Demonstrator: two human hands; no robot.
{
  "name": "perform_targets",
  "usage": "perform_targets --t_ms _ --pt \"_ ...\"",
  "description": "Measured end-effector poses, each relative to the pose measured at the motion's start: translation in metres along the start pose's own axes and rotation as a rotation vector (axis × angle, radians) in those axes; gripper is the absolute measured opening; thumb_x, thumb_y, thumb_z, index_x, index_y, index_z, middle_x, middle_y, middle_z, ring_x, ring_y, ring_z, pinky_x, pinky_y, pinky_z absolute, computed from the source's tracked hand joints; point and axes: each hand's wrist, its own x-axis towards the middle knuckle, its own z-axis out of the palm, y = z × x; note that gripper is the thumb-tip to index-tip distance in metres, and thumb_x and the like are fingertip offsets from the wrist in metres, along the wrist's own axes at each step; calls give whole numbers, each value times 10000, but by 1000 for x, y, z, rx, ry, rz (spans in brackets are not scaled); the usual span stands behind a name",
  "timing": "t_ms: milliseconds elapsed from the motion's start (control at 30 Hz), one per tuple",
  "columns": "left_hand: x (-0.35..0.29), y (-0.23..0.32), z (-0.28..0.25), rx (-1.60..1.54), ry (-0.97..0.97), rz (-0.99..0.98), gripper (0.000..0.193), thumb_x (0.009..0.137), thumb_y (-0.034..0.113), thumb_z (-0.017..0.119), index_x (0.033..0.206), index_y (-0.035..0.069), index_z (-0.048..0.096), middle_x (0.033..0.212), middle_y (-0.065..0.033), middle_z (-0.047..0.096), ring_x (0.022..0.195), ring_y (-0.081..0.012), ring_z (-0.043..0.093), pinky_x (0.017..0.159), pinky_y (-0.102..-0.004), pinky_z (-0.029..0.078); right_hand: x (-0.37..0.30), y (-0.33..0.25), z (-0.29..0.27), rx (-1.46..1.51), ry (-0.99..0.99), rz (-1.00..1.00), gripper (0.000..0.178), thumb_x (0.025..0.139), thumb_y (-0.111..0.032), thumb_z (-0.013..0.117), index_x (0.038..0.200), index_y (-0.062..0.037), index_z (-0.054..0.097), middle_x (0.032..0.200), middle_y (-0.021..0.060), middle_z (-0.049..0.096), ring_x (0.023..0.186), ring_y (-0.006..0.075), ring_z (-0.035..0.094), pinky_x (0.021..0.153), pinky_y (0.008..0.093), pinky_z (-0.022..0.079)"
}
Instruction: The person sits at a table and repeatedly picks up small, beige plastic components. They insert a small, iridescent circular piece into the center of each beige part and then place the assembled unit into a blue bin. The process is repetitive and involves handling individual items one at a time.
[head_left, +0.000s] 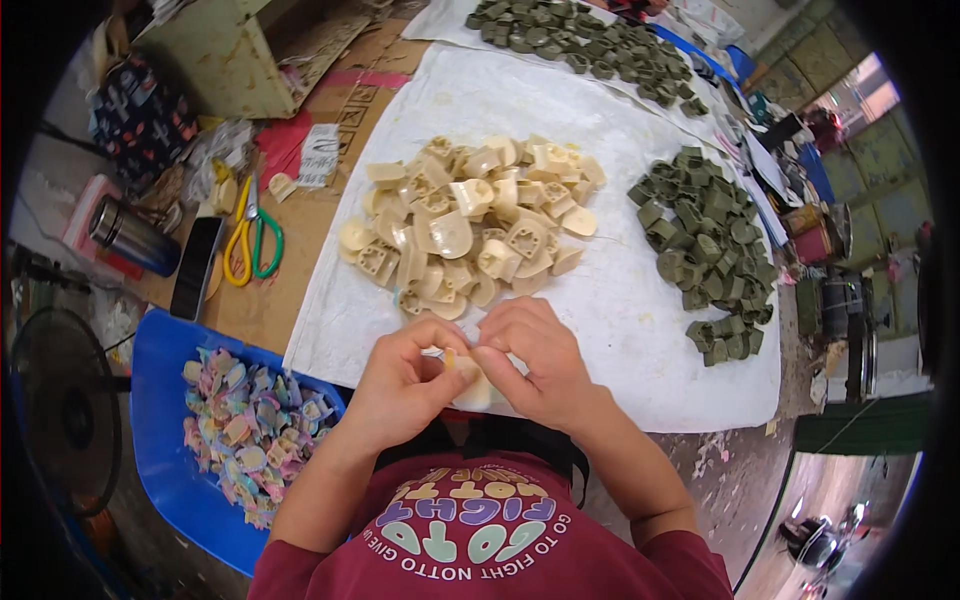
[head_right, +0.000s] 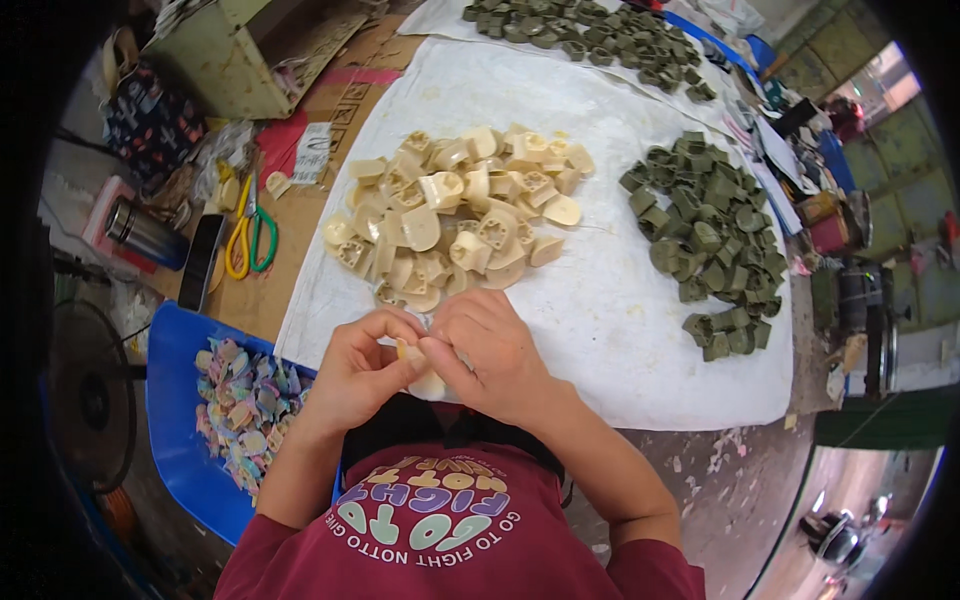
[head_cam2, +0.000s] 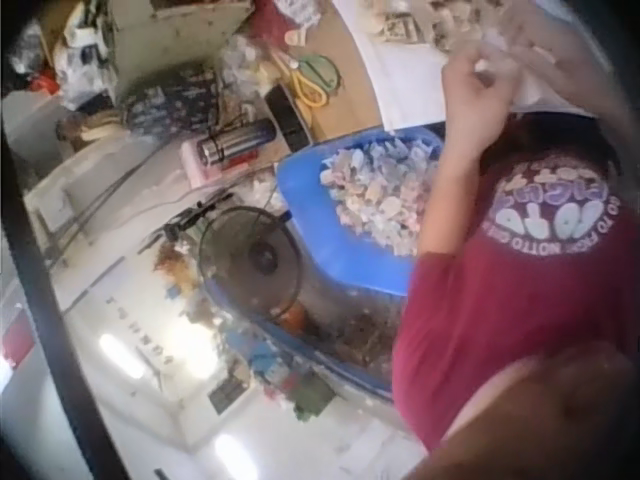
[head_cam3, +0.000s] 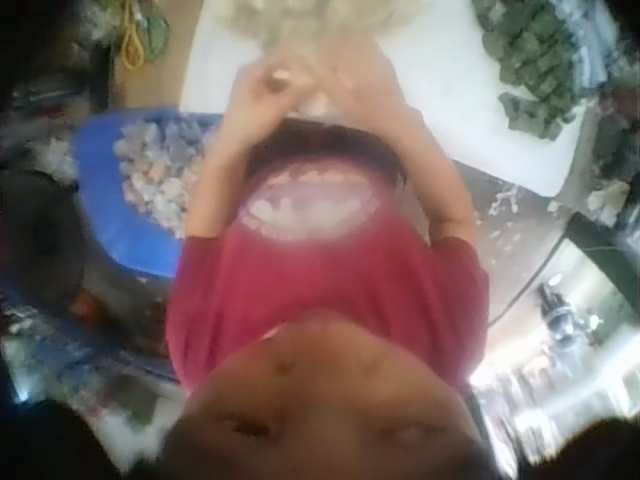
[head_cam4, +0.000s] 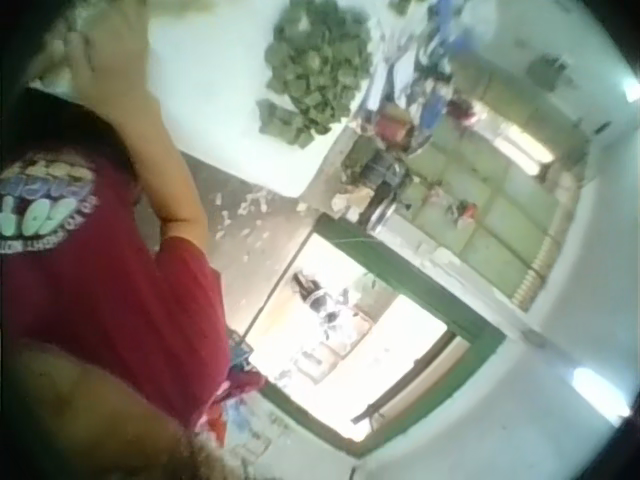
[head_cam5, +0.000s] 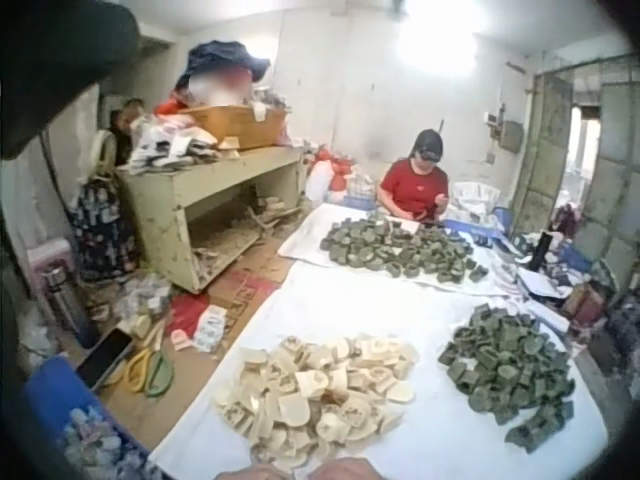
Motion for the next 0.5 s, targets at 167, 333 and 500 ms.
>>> perform_targets --t_ms 167,333,500 --pt "7 -3 25 -125 239 162 461 823 -82 623 1254 10 485 1217 -96 518 860 -122 628 715 -228 517 -2 4 -3 -18 271 90 156 763 -46 710 895 -59 628 939 97 634 942 274 592 841 379 457" --pt "8 -9 20 -898 11 -266 535 1008 385 379 1439 72 321 1241 -131 545 1090 -267 601 876 -415 519 -16 -3 12 -208 296 -119 187 787 -62 702 968 -50 661 1153 126 602 1079 287 570 879 348 466" --pt "3 3 22 -823 22 -89 532 1019 399 356 1461 108 304 1189 -90 569 1012 -215 587 761 -354 532 -17 -14 29 783 283 529 350 909 -115 605 1252 -49 582 1371 140 485 1025 164 574 865 297 463"
